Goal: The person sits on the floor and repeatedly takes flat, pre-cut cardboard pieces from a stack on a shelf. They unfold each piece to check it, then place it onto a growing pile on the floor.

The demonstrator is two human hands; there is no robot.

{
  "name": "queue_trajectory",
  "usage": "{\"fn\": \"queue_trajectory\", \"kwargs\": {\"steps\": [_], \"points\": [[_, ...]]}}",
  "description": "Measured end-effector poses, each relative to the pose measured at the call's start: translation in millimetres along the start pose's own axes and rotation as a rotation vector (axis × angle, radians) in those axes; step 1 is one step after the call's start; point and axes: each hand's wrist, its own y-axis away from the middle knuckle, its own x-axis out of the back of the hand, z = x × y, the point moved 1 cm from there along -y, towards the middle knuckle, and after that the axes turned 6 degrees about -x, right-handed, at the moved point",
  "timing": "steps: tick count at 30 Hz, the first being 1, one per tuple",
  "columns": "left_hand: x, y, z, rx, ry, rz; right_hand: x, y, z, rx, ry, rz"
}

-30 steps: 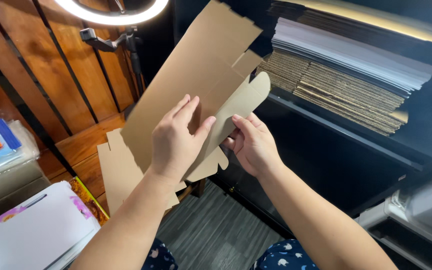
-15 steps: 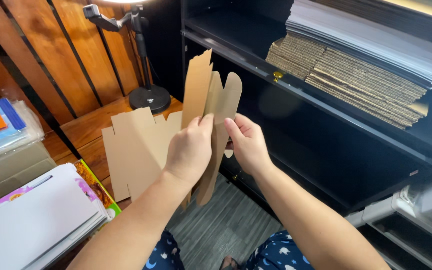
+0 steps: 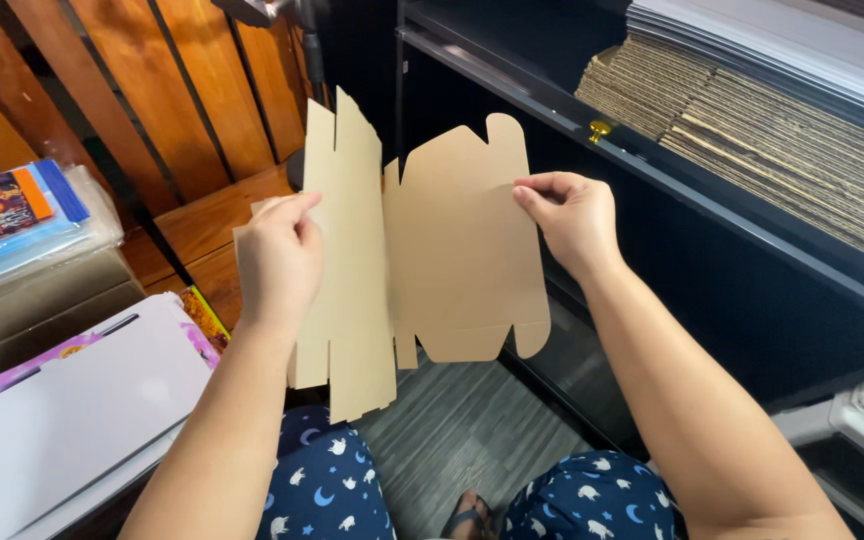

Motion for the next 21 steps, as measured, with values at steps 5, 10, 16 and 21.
{"fn": "queue_trajectory", "kwargs": {"steps": [5,10,16,21], "points": [[31.4,4.1,-5.3,0.08,0.162,0.06,3.4,-6.1,-0.8,-0.063,-0.171,-0.253],[52.8,3.9,-17.2,0.247,0.544,-0.078,0.7,-5.4,-1.9,-0.103,0.041,-0.413],[49.2,17.7,-77.0,0.46,0.545,-0.078,-8.2,-33.7,42.6,-0.116,0.168,-0.278],[49.5,30.2,-88.4,0.577,0.483,-0.113,-24.1,-36.7,57.2,-0.174,0.161,-0.408]]}}
